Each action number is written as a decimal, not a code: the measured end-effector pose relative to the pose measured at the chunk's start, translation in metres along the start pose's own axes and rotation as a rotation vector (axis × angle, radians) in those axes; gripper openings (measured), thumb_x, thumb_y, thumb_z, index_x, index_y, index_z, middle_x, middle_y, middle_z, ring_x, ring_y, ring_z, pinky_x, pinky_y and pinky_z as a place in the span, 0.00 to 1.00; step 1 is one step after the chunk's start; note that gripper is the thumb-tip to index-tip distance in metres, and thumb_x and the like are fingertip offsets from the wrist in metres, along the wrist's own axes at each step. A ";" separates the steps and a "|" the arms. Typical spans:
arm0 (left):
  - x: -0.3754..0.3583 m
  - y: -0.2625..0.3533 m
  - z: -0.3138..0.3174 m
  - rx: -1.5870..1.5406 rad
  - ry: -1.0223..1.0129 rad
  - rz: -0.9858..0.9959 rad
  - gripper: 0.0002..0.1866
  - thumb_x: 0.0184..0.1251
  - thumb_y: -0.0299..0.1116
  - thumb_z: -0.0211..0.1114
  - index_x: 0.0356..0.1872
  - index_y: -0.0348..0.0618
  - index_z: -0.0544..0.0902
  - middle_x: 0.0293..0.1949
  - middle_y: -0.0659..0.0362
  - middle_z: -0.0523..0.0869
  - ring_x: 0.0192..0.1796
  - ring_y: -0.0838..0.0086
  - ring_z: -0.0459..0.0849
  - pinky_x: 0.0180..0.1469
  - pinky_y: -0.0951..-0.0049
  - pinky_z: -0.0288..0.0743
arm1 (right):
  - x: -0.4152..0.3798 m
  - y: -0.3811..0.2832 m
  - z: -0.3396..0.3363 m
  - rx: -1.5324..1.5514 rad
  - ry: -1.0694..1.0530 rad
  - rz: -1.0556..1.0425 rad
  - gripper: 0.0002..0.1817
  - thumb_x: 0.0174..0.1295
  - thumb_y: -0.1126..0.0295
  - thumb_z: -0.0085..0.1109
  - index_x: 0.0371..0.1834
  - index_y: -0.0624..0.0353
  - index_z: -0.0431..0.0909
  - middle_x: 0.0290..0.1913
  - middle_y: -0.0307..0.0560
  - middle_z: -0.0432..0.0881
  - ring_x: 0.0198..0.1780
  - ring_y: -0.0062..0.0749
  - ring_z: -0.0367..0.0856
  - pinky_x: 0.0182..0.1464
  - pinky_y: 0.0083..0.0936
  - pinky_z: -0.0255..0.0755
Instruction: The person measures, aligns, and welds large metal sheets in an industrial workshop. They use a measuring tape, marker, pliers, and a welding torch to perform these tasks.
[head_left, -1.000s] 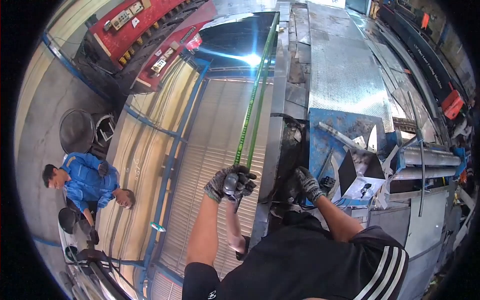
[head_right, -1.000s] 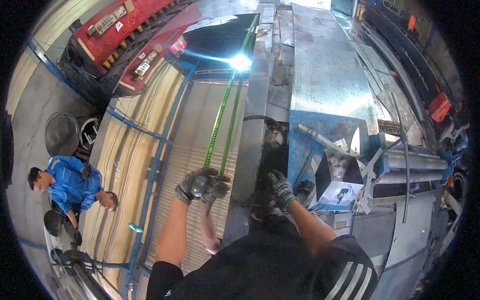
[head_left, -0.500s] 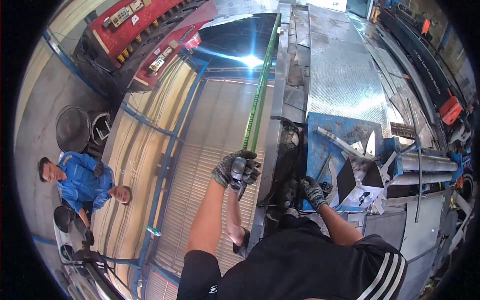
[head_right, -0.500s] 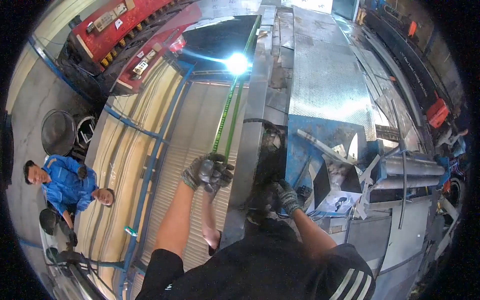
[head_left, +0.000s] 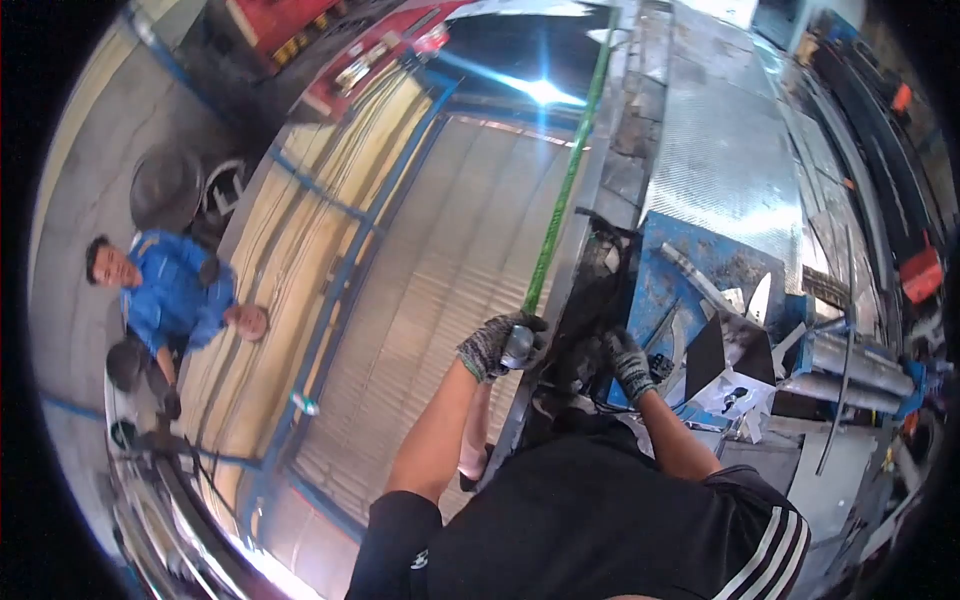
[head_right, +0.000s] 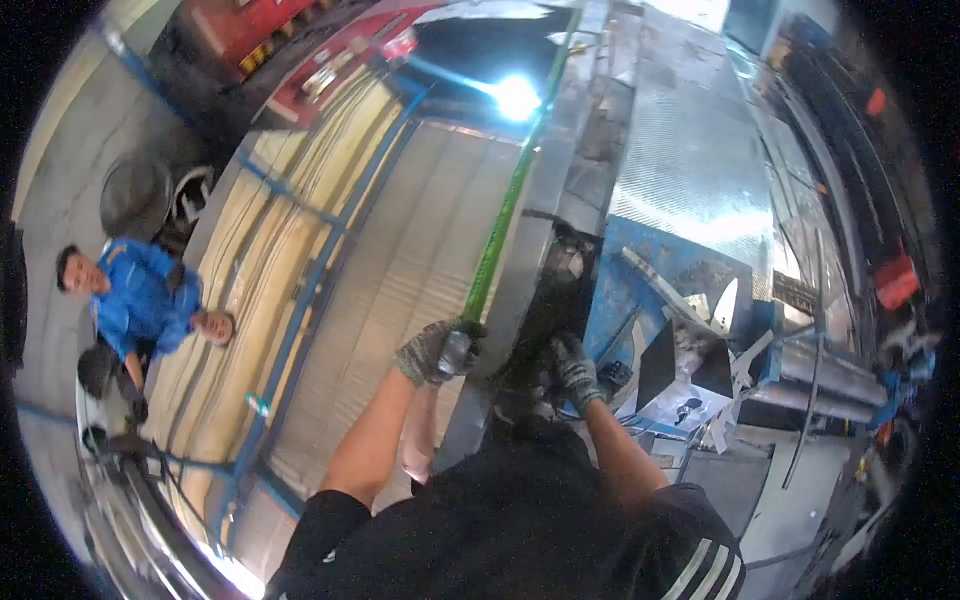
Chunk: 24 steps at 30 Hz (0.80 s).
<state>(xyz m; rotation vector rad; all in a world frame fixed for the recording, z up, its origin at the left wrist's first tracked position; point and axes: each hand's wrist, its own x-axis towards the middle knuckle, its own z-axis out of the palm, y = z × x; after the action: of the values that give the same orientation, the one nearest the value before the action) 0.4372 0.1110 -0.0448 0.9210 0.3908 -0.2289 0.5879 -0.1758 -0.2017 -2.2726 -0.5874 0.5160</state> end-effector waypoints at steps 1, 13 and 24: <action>-0.013 -0.016 0.001 0.179 0.067 0.100 0.13 0.76 0.31 0.60 0.54 0.36 0.84 0.40 0.56 0.89 0.36 0.71 0.88 0.37 0.72 0.84 | 0.007 0.016 0.006 -0.078 0.010 -0.139 0.27 0.77 0.54 0.52 0.71 0.60 0.72 0.68 0.54 0.79 0.70 0.47 0.76 0.71 0.35 0.68; -0.250 -0.191 -0.008 1.330 0.669 0.543 0.16 0.67 0.39 0.67 0.50 0.42 0.84 0.42 0.55 0.88 0.43 0.64 0.86 0.43 0.65 0.82 | 0.078 -0.240 -0.017 0.900 -0.107 -0.204 0.24 0.75 0.55 0.60 0.68 0.56 0.76 0.44 0.38 0.87 0.36 0.25 0.85 0.39 0.26 0.83; -0.428 -0.302 0.089 0.782 1.331 -0.300 0.14 0.71 0.48 0.65 0.46 0.51 0.87 0.43 0.51 0.90 0.48 0.56 0.89 0.50 0.59 0.81 | -0.030 -0.487 0.307 -0.390 -0.732 -1.192 0.27 0.76 0.49 0.45 0.64 0.57 0.79 0.66 0.56 0.79 0.66 0.58 0.76 0.70 0.48 0.67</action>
<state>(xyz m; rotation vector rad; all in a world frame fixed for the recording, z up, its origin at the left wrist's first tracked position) -0.0374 -0.1272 -0.0360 1.7186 1.7619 0.0076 0.2789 0.2847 -0.0444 -1.5340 -2.3257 0.5985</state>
